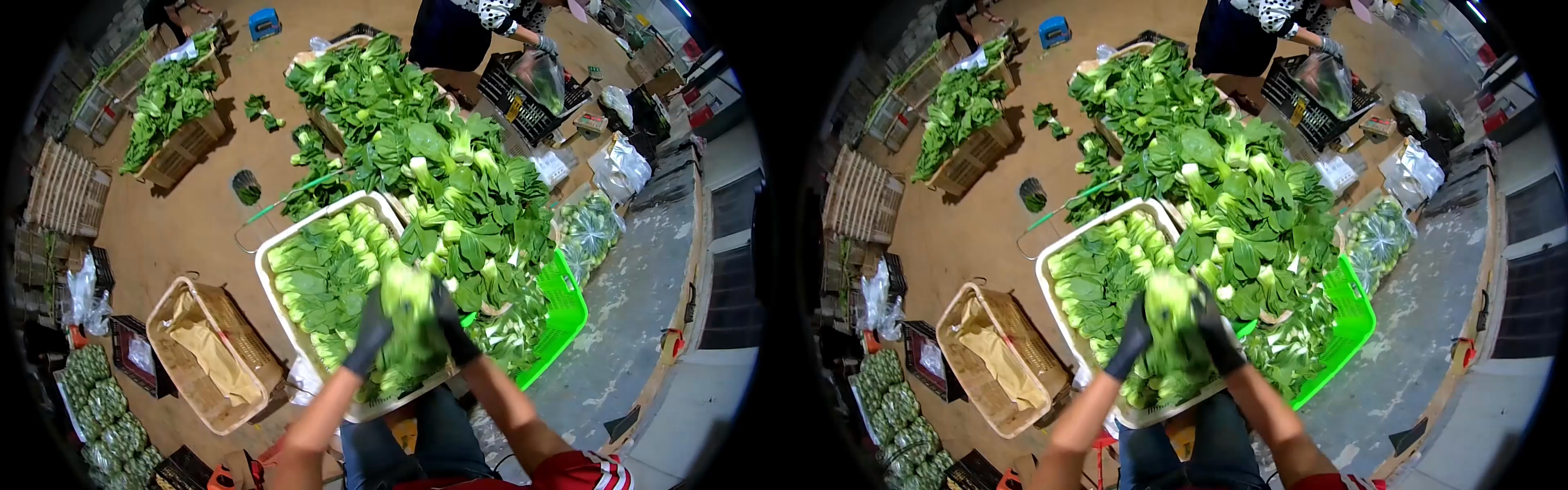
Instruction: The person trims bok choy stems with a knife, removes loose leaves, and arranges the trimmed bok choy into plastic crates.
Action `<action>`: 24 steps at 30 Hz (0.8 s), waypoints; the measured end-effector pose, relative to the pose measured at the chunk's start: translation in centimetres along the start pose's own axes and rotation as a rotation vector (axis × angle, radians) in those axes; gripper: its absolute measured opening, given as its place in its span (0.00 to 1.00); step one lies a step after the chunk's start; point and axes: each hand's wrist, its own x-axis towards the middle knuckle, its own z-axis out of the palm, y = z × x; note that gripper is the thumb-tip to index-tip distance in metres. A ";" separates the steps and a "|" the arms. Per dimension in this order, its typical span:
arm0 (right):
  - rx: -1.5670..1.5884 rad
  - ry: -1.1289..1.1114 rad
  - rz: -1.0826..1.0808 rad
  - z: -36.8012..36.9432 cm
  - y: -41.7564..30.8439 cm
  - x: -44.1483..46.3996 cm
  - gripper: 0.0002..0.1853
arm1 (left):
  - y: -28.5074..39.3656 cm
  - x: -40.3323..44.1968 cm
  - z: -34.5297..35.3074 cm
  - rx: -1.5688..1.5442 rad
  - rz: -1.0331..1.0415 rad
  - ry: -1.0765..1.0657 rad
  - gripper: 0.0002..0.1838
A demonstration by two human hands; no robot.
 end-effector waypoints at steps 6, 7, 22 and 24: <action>0.077 0.361 -0.112 0.6 -25.3 17.8 0.38 | 13.2 23.7 -10.6 -0.108 0.446 0.356 0.25; -0.005 0.359 -0.154 -0.5 -25.8 18.4 0.38 | 16.7 22.2 -11.8 0.009 0.523 0.370 0.25; -0.432 0.288 0.269 -9.5 1.9 -15.7 0.15 | 32.1 -6.7 -8.5 0.017 0.798 -0.324 0.12; -0.248 0.369 0.309 -12.2 4.4 -19.4 0.14 | 33.4 -7.9 -8.0 0.014 0.803 -0.323 0.11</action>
